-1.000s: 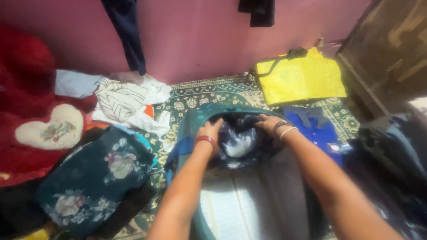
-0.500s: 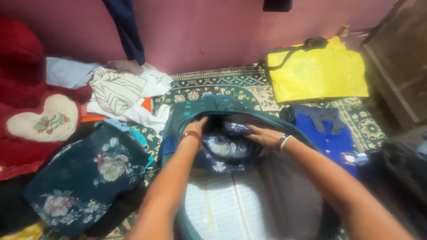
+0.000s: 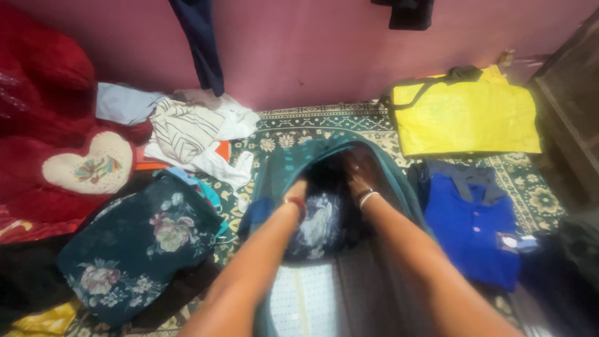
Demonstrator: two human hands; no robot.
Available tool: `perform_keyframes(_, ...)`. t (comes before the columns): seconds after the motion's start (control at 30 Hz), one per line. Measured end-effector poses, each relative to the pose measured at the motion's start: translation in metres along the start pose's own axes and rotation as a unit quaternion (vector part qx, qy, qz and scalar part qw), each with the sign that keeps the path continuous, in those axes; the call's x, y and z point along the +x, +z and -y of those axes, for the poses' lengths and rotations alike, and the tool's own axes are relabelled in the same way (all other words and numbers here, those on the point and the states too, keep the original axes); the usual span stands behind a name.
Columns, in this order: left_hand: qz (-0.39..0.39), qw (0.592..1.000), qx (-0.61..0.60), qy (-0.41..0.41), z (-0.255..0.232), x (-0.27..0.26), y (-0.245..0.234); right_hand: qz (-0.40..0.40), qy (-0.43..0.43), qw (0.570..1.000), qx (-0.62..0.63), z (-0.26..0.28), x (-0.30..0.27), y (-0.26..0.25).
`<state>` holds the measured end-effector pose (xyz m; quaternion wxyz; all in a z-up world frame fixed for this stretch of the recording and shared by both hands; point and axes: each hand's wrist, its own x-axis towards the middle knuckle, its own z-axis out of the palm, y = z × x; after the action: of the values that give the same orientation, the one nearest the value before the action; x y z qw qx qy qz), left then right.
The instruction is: The person packs folded clothes into a teal suitcase. They pick up various garments from a pile on the bed, fold them, and place them inside the suitcase one by one.
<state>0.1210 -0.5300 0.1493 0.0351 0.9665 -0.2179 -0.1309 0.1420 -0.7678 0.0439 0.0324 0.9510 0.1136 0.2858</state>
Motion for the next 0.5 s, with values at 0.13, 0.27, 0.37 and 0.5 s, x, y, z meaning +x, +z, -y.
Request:
perform_keyframes(0.13,-0.008,0.99,0.038,0.135,-0.045,-0.066,-0.021,0.046,0.051,0.951,0.302,-0.015,-0.004,0.018)
perform_keyframes(0.27,-0.064,0.974,0.151,0.156,-0.056,-0.103,-0.066,0.066,0.033,0.961,0.268,-0.012,-0.013,0.008)
perform_keyframes(0.37,-0.038,0.963,0.249,0.092,-0.029,-0.098,-0.109,0.112,-0.106,0.988,0.01,0.02,-0.031,-0.026)
perform_keyframes(0.5,0.033,0.959,0.264,0.1,-0.006,-0.08,-0.126,0.316,-0.057,0.925,0.204,0.092,-0.054,-0.099)
